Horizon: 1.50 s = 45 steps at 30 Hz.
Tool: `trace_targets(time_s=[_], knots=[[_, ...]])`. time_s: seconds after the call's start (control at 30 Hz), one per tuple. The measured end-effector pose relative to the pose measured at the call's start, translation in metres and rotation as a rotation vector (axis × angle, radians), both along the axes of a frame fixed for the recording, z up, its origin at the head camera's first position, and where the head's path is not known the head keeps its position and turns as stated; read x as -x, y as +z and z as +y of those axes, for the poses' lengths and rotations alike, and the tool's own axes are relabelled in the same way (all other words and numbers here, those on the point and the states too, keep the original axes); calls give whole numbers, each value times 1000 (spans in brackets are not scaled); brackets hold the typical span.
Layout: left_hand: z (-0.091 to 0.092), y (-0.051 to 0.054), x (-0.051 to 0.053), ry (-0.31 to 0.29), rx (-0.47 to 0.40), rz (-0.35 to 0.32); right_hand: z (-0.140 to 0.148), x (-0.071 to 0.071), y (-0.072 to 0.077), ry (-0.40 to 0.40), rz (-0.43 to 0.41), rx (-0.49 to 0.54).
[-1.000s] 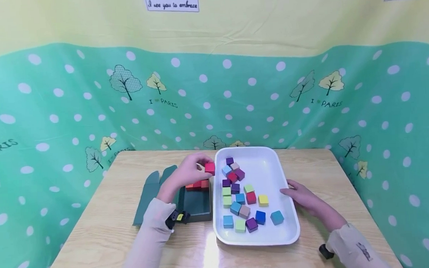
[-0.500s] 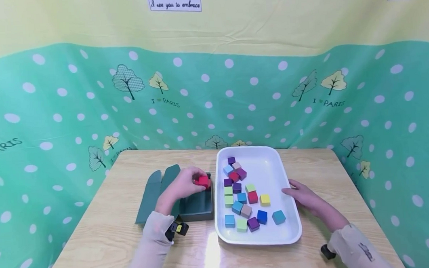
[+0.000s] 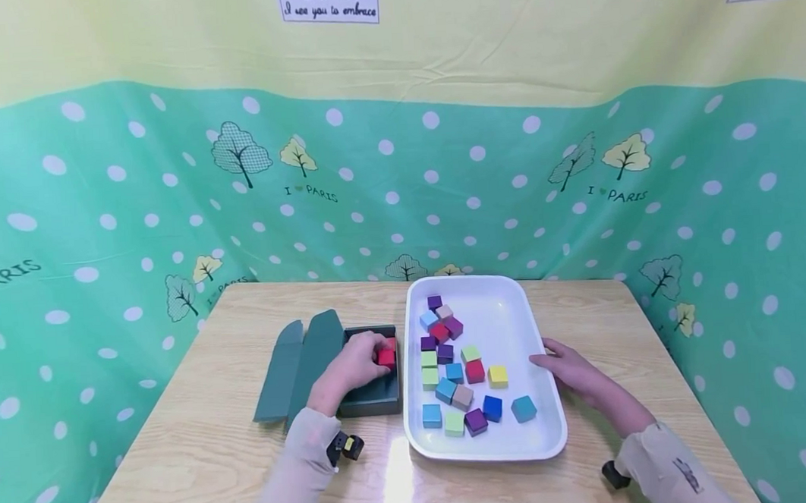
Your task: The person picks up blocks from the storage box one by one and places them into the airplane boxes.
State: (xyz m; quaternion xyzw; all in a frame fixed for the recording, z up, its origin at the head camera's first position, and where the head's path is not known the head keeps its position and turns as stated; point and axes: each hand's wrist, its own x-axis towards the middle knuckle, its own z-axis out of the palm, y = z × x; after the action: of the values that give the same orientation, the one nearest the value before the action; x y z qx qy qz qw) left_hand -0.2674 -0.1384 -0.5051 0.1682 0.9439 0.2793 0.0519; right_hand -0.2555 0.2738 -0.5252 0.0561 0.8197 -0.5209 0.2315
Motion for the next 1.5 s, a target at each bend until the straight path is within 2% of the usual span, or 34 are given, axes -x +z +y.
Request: trace_targets(time_s=[0.1,0.2,0.4,0.53,0.67,1.07,1.17,1.27,1.37,1.5], knots=[[3,-10,-1,10,44,64,0,0,0,-6,-2,5],[6,-18,-3,32,52,113,0,0,-1,-4,-5,12],[8,-28,-8,89,46,169,0,0,-2,-5,4,23],[9,-29,-11,105,26,192,0,-1,-3,-7,12,31],[11,-28,-12,120,13,182,0,-1,-4,-10,11,42],[12,-29,-14,138,18,200,0,-2,-6,-17,9,32],[11,-25,-17,141,47,199,0,-2,-6,-19,9,31],[9,-14,-19,145,52,196,-1,-2,-6,-22,8,31],[13,5,-18,141,-7,186,-2,-2,-6,-22,8,28],[29,39,-15,106,-84,170,-2,-1,-7,-28,8,24]])
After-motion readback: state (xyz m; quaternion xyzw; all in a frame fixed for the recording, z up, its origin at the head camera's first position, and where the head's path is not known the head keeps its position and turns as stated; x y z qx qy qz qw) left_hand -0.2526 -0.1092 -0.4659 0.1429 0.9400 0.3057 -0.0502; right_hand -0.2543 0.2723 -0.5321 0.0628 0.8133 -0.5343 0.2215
